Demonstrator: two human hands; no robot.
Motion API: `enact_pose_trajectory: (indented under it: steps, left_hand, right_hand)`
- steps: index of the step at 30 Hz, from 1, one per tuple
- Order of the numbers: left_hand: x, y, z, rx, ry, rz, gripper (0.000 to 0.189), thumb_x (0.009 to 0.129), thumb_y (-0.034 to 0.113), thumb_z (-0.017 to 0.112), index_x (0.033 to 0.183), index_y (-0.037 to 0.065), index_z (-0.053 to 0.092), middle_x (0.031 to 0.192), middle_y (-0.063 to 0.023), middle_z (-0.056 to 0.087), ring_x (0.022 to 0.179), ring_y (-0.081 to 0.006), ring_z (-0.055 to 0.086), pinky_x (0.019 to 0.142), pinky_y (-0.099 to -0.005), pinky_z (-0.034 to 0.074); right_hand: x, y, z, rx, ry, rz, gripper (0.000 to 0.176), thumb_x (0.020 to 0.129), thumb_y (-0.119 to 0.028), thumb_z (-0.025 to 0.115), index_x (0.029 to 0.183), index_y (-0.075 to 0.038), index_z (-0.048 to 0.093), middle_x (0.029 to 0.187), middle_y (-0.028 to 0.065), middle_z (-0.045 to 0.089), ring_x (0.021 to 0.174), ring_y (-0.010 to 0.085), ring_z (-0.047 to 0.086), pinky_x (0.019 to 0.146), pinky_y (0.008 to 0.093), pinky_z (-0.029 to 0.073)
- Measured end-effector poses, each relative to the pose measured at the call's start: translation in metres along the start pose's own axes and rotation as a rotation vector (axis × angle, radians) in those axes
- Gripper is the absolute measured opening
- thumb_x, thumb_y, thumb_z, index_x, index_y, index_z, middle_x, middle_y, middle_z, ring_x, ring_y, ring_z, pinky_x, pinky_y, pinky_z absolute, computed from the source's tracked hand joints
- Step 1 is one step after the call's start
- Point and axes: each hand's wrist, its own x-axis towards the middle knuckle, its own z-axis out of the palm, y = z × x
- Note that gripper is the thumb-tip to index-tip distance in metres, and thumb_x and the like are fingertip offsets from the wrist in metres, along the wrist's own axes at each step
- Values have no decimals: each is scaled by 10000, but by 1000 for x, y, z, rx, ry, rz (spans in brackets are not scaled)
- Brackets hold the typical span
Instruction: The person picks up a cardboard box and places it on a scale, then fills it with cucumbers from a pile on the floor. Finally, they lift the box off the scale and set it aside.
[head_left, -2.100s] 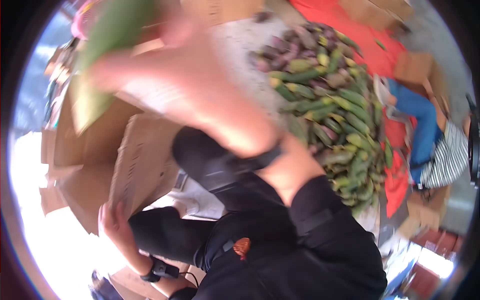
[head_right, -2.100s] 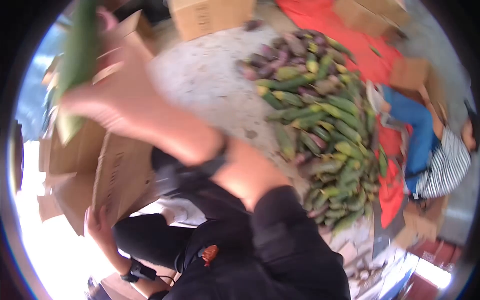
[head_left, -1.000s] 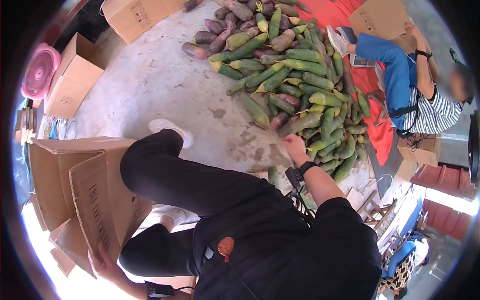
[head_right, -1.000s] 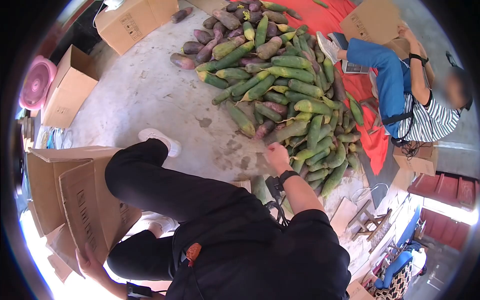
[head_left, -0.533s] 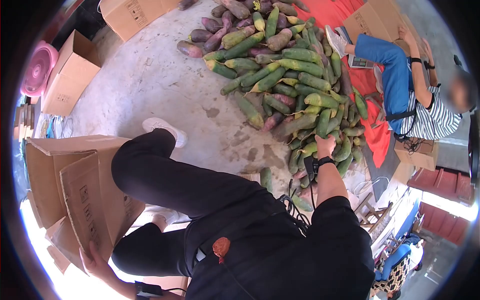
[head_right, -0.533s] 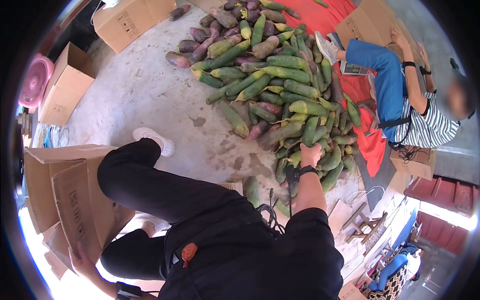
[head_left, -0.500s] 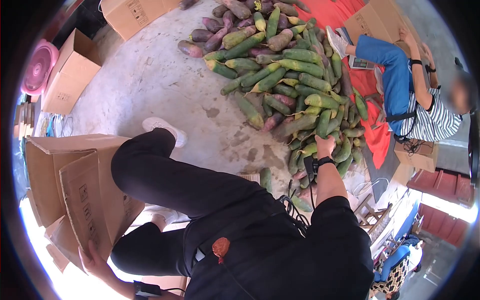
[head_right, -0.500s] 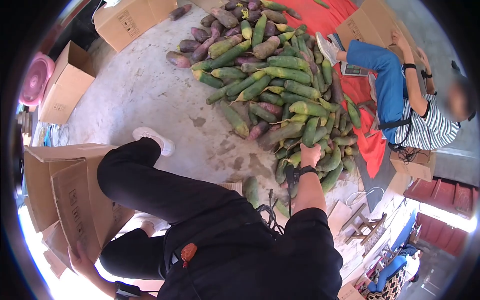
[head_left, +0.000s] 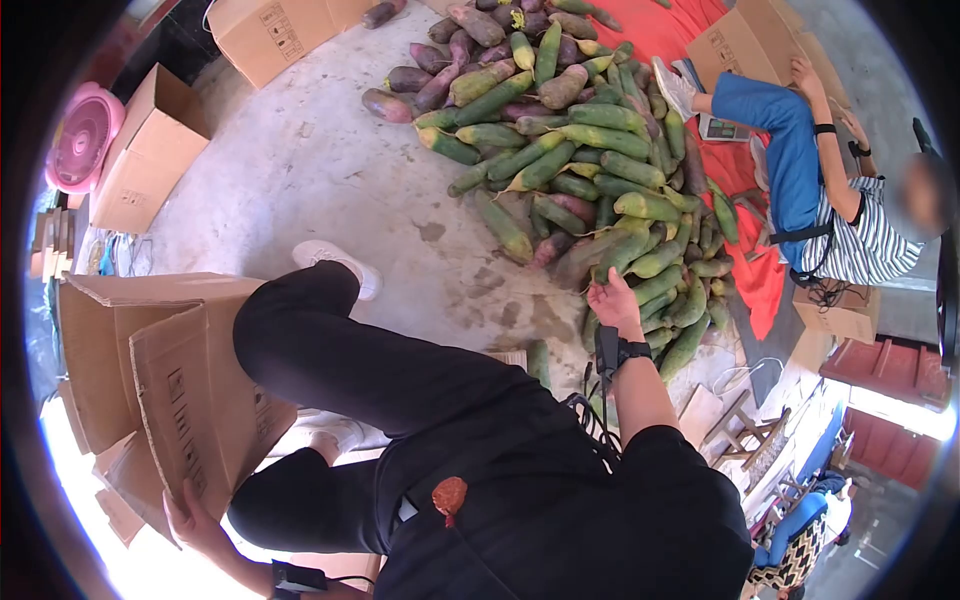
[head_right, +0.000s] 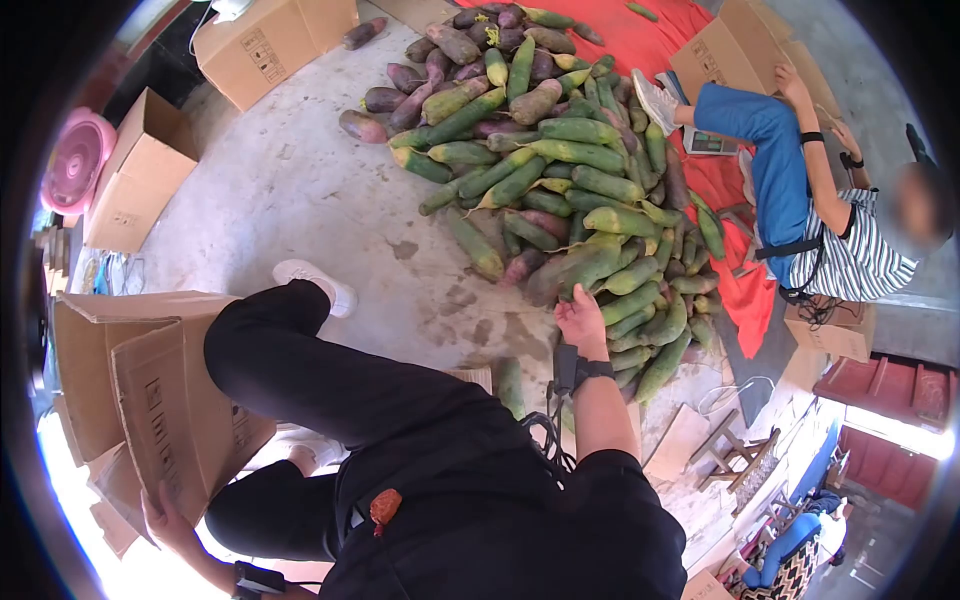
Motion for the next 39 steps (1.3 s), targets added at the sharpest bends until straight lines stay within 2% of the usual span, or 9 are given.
enact_pose_trajectory:
  steps: [1, 3, 5, 13, 16, 21, 28, 30, 39]
  left_hand:
    - [0, 1, 0, 12, 1, 16, 219, 866, 156, 583, 990, -23, 599, 853, -98, 626, 753, -165, 597, 700, -291, 480]
    - [1, 6, 1, 18, 13, 32, 214, 863, 151, 586, 989, -21, 599, 850, -99, 623, 752, -166, 595, 699, -292, 479]
    - [-1, 14, 0, 45, 1, 11, 206, 858, 148, 589, 983, -16, 596, 835, -103, 618, 743, -170, 588, 695, -300, 471]
    - [-2, 16, 1, 141, 45, 79, 171, 854, 146, 577, 919, -12, 576, 787, -118, 588, 691, -227, 570, 648, -329, 445]
    - [-3, 19, 3, 136, 64, 111, 165, 854, 147, 574, 903, -10, 565, 779, -118, 582, 686, -235, 564, 646, -329, 441]
    - [-5, 27, 1, 149, 38, 91, 157, 854, 139, 569, 894, -13, 555, 783, -125, 575, 698, -238, 559, 653, -323, 435]
    - [-7, 29, 0, 131, 34, 99, 152, 855, 134, 563, 902, -10, 555, 789, -132, 575, 702, -255, 563, 649, -333, 434]
    - [-6, 30, 0, 127, 47, 116, 152, 855, 135, 563, 902, -10, 555, 788, -131, 576, 700, -259, 563, 646, -336, 434]
    - [-6, 28, 2, 131, 61, 125, 164, 858, 147, 569, 883, -13, 545, 774, -140, 571, 684, -265, 559, 635, -336, 434]
  right_hand:
    - [-4, 6, 7, -41, -88, -27, 199, 819, -206, 651, 956, -112, 539, 923, 33, 592, 840, 178, 531, 724, 330, 435]
    - [-17, 11, 34, -76, -109, -30, 214, 825, -190, 642, 1000, -125, 538, 931, 13, 595, 829, 161, 531, 722, 328, 437]
    - [-26, 11, 60, -244, -120, -106, 268, 824, -153, 638, 1068, -132, 528, 908, -25, 580, 801, 116, 532, 710, 294, 433]
    - [-56, 16, 149, -423, -270, -302, 434, 785, -114, 673, 1182, -111, 498, 1009, -31, 569, 884, 80, 527, 718, 234, 411]
    - [-62, 16, 168, -486, -316, -361, 492, 775, -101, 676, 1217, -103, 460, 1016, -14, 569, 879, 80, 523, 717, 217, 405]
    - [-84, 17, 194, -579, -409, -510, 661, 779, -103, 668, 1317, -113, 283, 989, 68, 579, 833, 86, 517, 708, 216, 405]
    - [-88, 23, 199, -604, -487, -513, 547, 809, -46, 621, 1254, -122, 313, 924, 94, 595, 761, 101, 521, 674, 218, 408]
    - [-92, 23, 202, -635, -473, -529, 469, 820, -30, 601, 1198, -113, 335, 886, 79, 595, 747, 90, 505, 657, 211, 400]
    - [-92, 23, 205, -678, -493, -480, 408, 832, -32, 588, 1172, -118, 379, 843, 27, 573, 695, 57, 455, 621, 195, 371]
